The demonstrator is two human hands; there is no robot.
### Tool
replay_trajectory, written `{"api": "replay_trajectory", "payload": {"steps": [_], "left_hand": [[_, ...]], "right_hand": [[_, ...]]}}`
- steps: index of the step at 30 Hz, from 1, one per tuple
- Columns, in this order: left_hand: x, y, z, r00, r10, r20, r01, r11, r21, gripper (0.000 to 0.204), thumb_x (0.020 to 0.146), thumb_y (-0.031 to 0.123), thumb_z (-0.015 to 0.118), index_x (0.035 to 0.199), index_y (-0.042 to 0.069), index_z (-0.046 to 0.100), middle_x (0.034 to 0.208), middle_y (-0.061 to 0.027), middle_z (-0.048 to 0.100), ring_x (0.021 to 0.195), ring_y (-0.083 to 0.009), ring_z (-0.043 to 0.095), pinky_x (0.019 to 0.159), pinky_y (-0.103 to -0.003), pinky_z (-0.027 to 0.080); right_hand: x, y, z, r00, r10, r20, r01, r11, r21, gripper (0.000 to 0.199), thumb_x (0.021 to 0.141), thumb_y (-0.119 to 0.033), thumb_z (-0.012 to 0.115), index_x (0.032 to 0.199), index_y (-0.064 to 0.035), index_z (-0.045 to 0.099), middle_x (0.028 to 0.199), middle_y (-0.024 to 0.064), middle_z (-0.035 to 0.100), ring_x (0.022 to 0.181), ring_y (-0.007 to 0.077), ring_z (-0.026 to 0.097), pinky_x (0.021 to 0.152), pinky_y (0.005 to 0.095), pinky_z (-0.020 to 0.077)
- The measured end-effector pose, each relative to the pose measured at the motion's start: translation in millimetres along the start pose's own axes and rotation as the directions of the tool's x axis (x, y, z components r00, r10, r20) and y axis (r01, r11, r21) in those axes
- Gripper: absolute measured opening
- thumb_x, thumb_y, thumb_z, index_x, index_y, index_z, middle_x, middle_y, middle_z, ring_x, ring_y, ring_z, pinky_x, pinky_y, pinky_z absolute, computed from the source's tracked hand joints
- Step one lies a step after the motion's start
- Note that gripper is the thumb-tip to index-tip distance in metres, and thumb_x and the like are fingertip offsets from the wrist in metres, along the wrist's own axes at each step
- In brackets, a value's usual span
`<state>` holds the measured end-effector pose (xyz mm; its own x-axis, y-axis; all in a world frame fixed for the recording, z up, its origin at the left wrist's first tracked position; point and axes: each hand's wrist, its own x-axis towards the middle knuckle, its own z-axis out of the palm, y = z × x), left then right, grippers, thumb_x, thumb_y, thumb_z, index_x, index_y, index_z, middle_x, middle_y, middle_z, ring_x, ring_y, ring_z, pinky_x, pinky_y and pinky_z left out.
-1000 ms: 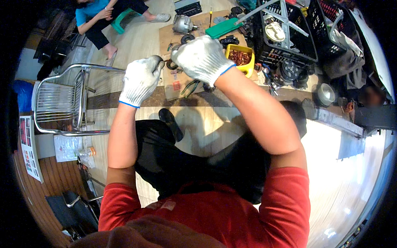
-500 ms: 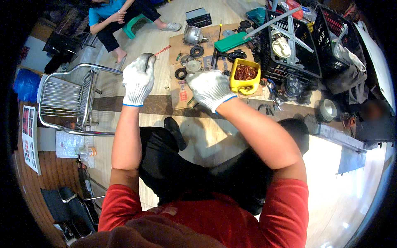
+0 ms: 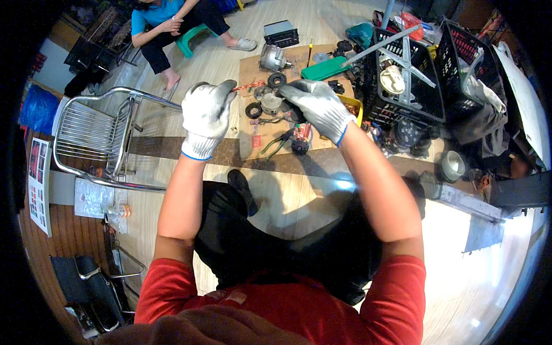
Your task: The person disassembles a motor component by hand while wearing gloves, using a screwdriver to pry and remove small parts from the assembly on a floor workspace.
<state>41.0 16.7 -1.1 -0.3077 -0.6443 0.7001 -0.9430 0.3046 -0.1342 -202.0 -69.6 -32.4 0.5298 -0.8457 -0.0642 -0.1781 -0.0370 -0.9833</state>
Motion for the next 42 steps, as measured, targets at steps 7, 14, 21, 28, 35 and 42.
{"api": "replay_trajectory", "payload": {"steps": [7,14,21,28,35,42], "left_hand": [[3.3,15.5,4.4,0.998,0.030,0.058,-0.033,0.998,0.051,0.015,0.083,0.018,0.069,0.097,0.011,0.071,0.067,-0.0078,0.061,0.068,-0.0290,0.062,0.078,-0.043,0.050],[1.1,16.2,9.1,0.998,0.035,0.061,-0.038,0.998,0.046,0.015,0.083,0.017,0.069,0.097,0.012,0.071,0.066,-0.0072,0.061,0.067,-0.0290,0.062,0.078,-0.044,0.051],[-4.6,24.3,4.3,0.974,-0.200,0.108,0.224,0.924,-0.308,0.016,0.090,0.016,0.066,0.099,0.003,0.071,0.078,-0.0143,0.068,0.071,-0.0288,0.066,0.070,-0.038,0.052],[-2.7,19.9,-11.2,0.872,-0.189,0.452,0.428,0.744,-0.513,0.022,0.094,0.019,0.063,0.101,0.000,0.071,0.080,-0.0157,0.069,0.069,-0.0218,0.066,0.065,-0.034,0.051],[-4.9,15.4,-5.5,0.914,0.035,0.405,0.072,0.966,-0.247,0.019,0.089,0.025,0.065,0.096,0.007,0.071,0.080,-0.0153,0.067,0.079,-0.0347,0.066,0.074,-0.045,0.050],[-5.9,20.3,-2.7,0.918,0.001,0.396,-0.020,0.999,0.044,0.011,0.084,0.020,0.065,0.090,0.011,0.069,0.074,-0.0113,0.066,0.071,-0.0319,0.066,0.069,-0.044,0.050]], "right_hand": [[-12.8,-17.7,17.1,0.943,0.147,0.297,-0.231,0.935,0.269,0.036,0.099,-0.035,0.061,0.107,-0.0009,0.068,0.086,0.0037,0.069,0.064,0.0099,0.062,0.057,0.0236,0.0489],[-13.8,-18.4,24.3,0.946,0.091,0.311,-0.212,0.899,0.383,0.020,0.095,-0.019,0.066,0.104,-0.0009,0.067,0.083,0.0046,0.068,0.059,0.0086,0.061,0.047,0.0221,0.0458],[-11.6,-14.8,27.5,0.971,0.069,0.230,-0.124,0.965,0.231,0.019,0.093,-0.015,0.066,0.104,0.0003,0.068,0.083,0.0044,0.068,0.068,0.0086,0.063,0.061,0.0228,0.0491],[12.7,-0.1,1.9,0.904,-0.373,0.206,0.425,0.832,-0.356,0.028,0.087,-0.023,0.069,0.109,-0.0070,0.073,0.098,0.0164,0.071,0.084,0.0315,0.068,0.075,0.0363,0.0525],[9.6,-2.3,0.2,0.789,-0.556,0.262,0.508,0.348,-0.788,0.020,0.079,-0.017,0.068,0.098,-0.0139,0.073,0.093,0.0104,0.071,0.085,0.0310,0.070,0.073,0.0419,0.0551],[-12.9,-23.4,21.4,0.724,-0.624,0.295,0.409,0.043,-0.912,0.009,0.079,-0.015,0.059,0.082,-0.0121,0.066,0.075,0.0076,0.068,0.073,0.0269,0.070,0.063,0.0401,0.0526]]}}
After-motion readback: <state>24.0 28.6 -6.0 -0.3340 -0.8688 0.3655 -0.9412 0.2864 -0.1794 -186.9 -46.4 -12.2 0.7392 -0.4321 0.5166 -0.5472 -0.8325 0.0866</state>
